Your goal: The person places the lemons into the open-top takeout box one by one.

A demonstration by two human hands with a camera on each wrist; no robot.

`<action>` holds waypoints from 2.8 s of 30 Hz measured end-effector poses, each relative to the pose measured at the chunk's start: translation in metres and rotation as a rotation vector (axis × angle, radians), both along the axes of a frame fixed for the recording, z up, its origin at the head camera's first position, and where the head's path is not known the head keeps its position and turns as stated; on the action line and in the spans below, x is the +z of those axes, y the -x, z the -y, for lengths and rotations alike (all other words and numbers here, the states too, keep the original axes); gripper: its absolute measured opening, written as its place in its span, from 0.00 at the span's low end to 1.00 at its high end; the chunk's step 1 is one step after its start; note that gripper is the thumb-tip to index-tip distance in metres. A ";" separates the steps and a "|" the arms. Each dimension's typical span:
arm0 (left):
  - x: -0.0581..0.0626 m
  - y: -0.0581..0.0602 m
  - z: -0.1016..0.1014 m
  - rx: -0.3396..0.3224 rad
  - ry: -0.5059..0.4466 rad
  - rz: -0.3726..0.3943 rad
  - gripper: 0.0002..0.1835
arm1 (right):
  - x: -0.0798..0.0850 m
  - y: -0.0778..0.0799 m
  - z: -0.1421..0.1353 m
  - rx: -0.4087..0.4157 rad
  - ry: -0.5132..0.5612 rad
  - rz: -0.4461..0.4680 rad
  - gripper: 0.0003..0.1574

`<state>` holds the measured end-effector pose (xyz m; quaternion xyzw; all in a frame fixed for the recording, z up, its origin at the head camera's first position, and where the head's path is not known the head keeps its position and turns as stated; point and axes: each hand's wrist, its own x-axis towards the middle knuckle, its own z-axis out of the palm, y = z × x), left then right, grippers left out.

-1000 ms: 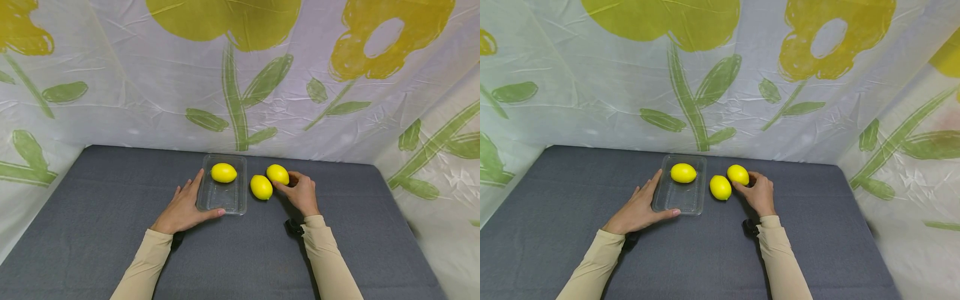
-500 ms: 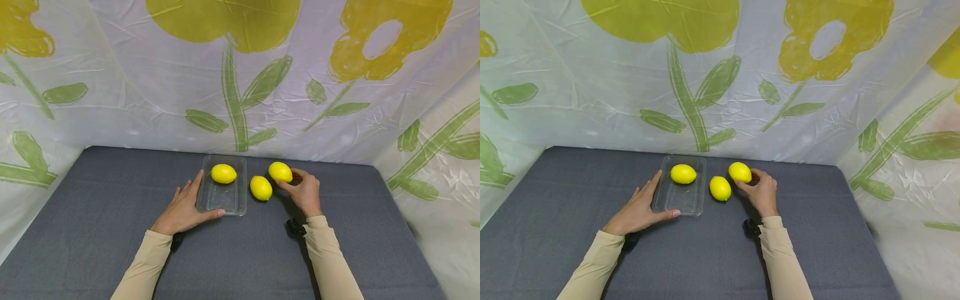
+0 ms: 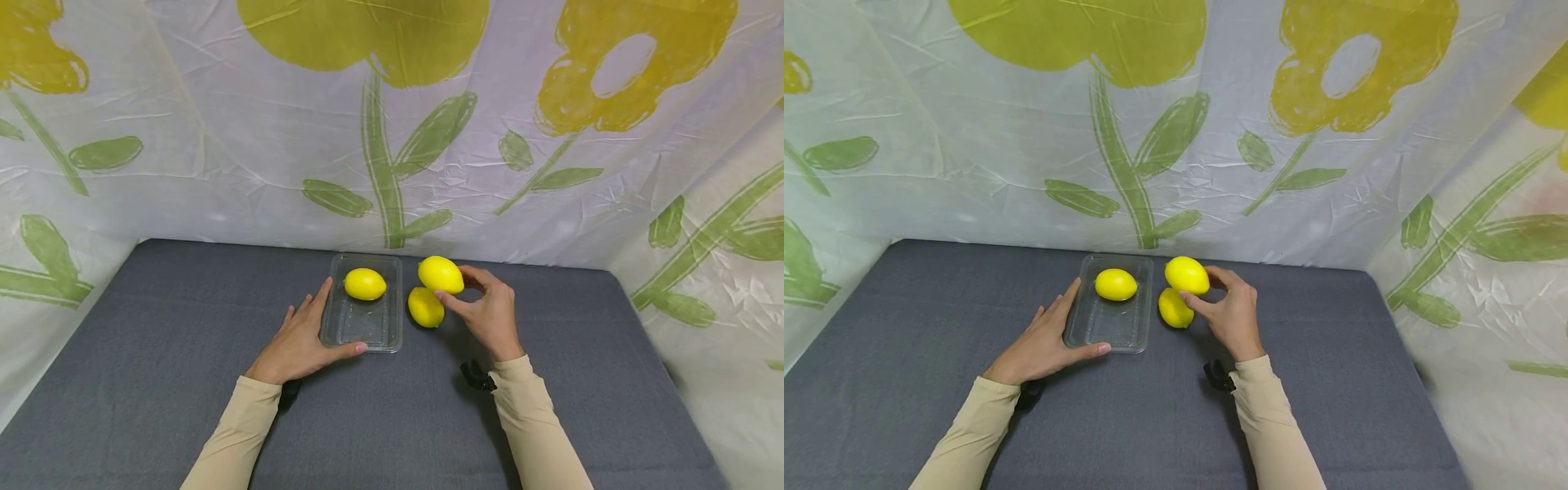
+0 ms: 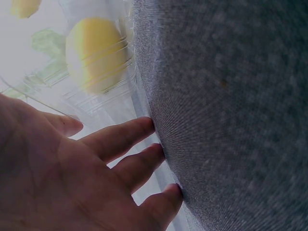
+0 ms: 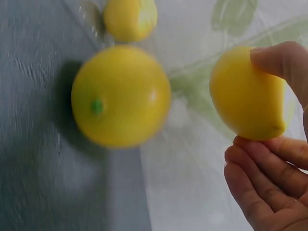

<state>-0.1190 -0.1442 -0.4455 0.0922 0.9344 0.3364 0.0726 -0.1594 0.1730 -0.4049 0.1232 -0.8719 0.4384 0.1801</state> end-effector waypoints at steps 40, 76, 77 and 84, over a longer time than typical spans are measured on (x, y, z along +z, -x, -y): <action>-0.001 -0.001 0.000 -0.004 0.002 -0.001 0.70 | -0.013 0.002 0.101 0.363 -0.459 0.063 0.36; -0.002 0.000 0.001 -0.010 -0.013 -0.015 0.70 | -0.014 -0.002 0.110 0.324 -0.569 0.028 0.40; -0.002 0.000 0.000 -0.010 -0.012 -0.014 0.70 | -0.013 -0.003 0.110 0.324 -0.562 0.030 0.39; -0.001 0.001 0.001 -0.014 -0.005 -0.009 0.70 | -0.006 -0.006 0.105 0.319 -0.449 0.034 0.39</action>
